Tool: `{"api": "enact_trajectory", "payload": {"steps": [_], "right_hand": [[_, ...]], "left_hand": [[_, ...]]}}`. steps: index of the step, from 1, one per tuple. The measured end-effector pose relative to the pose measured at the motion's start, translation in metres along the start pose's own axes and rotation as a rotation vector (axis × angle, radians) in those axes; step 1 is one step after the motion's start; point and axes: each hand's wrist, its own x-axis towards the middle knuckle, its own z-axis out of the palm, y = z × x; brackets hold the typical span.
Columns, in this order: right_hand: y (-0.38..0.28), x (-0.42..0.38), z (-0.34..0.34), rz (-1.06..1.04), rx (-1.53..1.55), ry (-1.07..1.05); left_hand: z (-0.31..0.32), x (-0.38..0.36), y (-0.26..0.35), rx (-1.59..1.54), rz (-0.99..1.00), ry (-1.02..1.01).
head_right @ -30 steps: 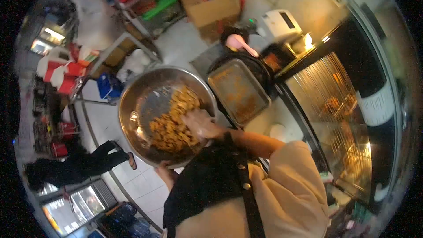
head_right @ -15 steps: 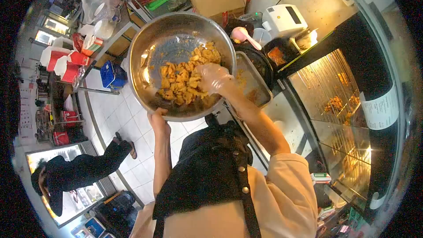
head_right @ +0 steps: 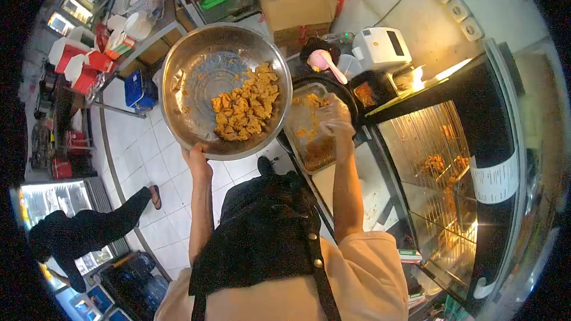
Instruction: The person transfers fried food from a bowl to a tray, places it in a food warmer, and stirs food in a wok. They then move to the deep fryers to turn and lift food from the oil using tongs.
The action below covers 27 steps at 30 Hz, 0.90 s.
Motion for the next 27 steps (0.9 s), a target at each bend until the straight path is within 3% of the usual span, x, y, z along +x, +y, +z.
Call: {"api": "enact_trajectory", "payload": {"steps": [3, 6, 9, 13, 15, 17, 19, 22, 27], "right_hand": [[0.009, 0.01, 0.035, -0.015, -0.111, 0.077], [0.002, 0.026, 0.04, -0.677, -0.204, 0.277], [-0.12, -0.002, 0.033, -0.458, -0.048, -0.076], [-0.18, -0.013, 0.089, -0.642, -0.422, -0.151], [-0.175, -0.018, 0.117, -0.691, -0.607, -0.133], [-0.16, -0.028, 0.137, -0.716, -0.605, -0.168], [-0.172, -0.049, 0.126, -0.601, -0.524, -0.308], [-0.176, -0.058, 0.122, -0.541, -0.483, -0.393], [-0.157, -0.046, 0.12, -0.685, -0.568, -0.424]], "left_hand": [[0.0, -0.001, 0.007, 0.017, 0.013, 0.005], [-0.003, -0.003, 0.003, 0.041, 0.037, -0.013], [0.0, -0.008, 0.01, 0.051, 0.098, -0.045], [0.008, -0.019, 0.011, 0.032, 0.095, -0.125], [0.019, -0.022, 0.005, 0.046, 0.131, -0.121], [0.03, -0.032, 0.01, -0.007, 0.085, -0.088], [0.031, -0.029, 0.004, -0.024, 0.131, -0.056], [0.029, -0.034, 0.002, -0.058, 0.005, -0.02], [0.028, -0.032, -0.003, -0.033, -0.041, -0.038]]}}
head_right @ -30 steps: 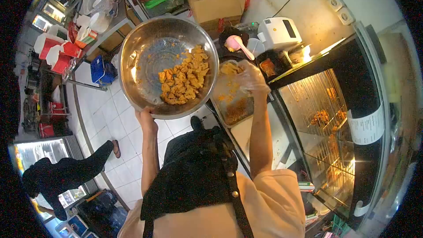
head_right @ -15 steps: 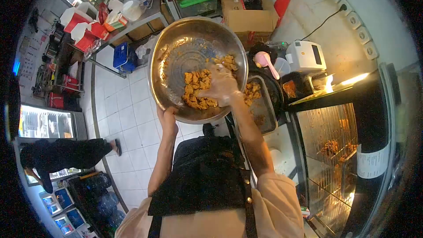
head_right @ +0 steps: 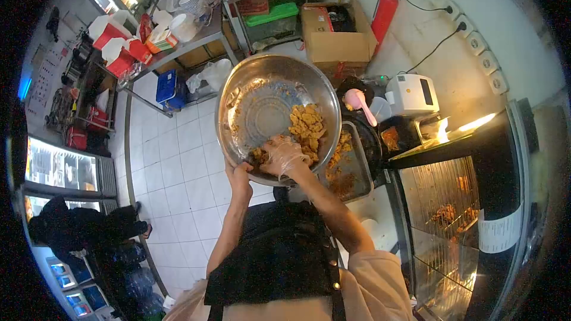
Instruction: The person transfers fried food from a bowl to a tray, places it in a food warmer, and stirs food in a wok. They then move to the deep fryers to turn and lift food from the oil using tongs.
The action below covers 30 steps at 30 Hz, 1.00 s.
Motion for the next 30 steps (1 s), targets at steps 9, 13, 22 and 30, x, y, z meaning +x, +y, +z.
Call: {"api": "enact_trajectory", "payload": {"steps": [9, 13, 22, 30], "right_hand": [[0.058, -0.004, -0.006, 0.06, -0.227, 0.16], [0.069, -0.004, -0.022, 0.106, -0.134, -0.073], [0.109, -0.056, -0.012, 0.059, -0.166, 0.127], [0.123, -0.094, 0.003, -0.1, -0.113, 0.554]], "left_hand": [[0.037, 0.02, -0.002, 0.078, 0.198, -0.056], [0.054, 0.028, -0.001, 0.229, 0.321, -0.117], [0.085, 0.013, 0.011, 0.318, 0.359, -0.153], [0.081, 0.028, -0.016, 0.314, 0.415, -0.236]]}}
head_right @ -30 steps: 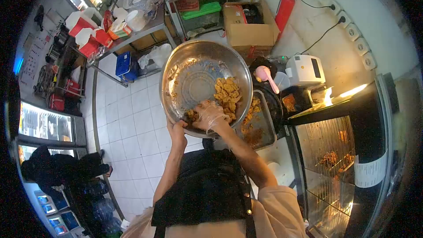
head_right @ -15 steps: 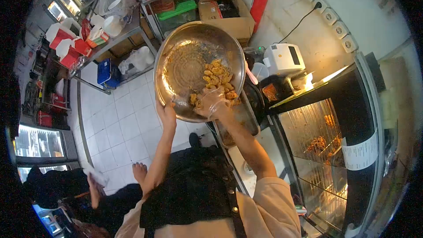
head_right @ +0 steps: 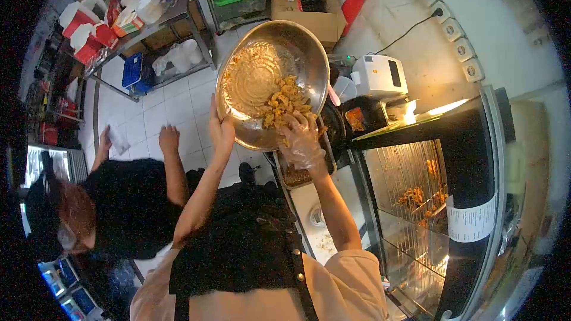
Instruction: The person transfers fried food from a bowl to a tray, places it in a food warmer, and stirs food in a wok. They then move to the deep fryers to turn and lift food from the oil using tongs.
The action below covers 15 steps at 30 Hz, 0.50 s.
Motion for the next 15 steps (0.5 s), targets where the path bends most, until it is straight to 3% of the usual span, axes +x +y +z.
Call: {"api": "enact_trajectory", "payload": {"steps": [5, 8, 11, 15], "right_hand": [[-0.001, -0.02, -0.006, 0.033, 0.053, 0.122], [0.0, -0.035, 0.002, 0.069, 0.069, 0.239], [0.0, -0.059, 0.009, 0.19, 0.068, 0.207], [0.01, -0.076, 0.022, 0.164, 0.075, 0.213]], "left_hand": [[0.0, -0.003, 0.002, 0.163, -0.08, 0.049], [0.0, -0.001, -0.001, 0.212, 0.022, 0.086], [-0.002, -0.001, 0.006, 0.235, 0.027, 0.11], [-0.01, -0.002, 0.018, 0.15, 0.045, 0.127]]}}
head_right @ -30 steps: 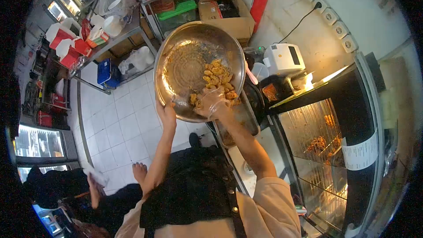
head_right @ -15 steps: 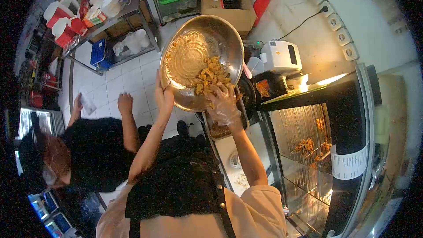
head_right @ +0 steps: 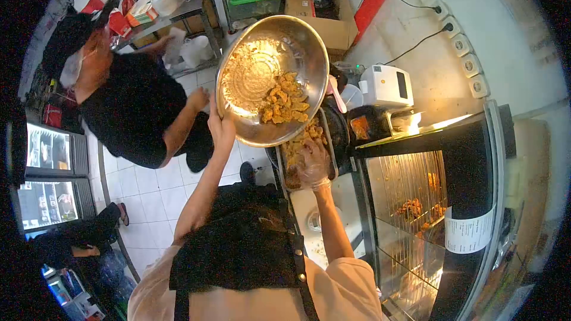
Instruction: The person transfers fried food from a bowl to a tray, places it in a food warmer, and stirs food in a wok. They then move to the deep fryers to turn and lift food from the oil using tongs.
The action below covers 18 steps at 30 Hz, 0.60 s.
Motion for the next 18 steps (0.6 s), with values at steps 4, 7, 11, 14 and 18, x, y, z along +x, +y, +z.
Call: {"api": "enact_trajectory", "payload": {"steps": [4, 7, 11, 14, 18], "right_hand": [[-0.006, 0.034, -0.013, 0.112, 0.106, 0.106], [-0.006, 0.101, -0.012, 0.043, 0.165, 0.129], [-0.001, 0.163, 0.009, -0.002, -0.068, -0.05], [-0.009, 0.179, 0.019, -0.066, -0.175, -0.232], [0.031, 0.153, 0.065, -0.086, 0.253, -0.261]], "left_hand": [[-0.01, -0.001, 0.006, -0.067, 0.027, 0.016], [-0.02, -0.009, 0.043, -0.136, 0.002, -0.014], [-0.016, -0.014, 0.033, -0.192, 0.046, -0.047], [-0.018, -0.019, 0.034, -0.145, 0.023, -0.041], [-0.017, -0.017, 0.004, -0.027, 0.025, 0.004]]}}
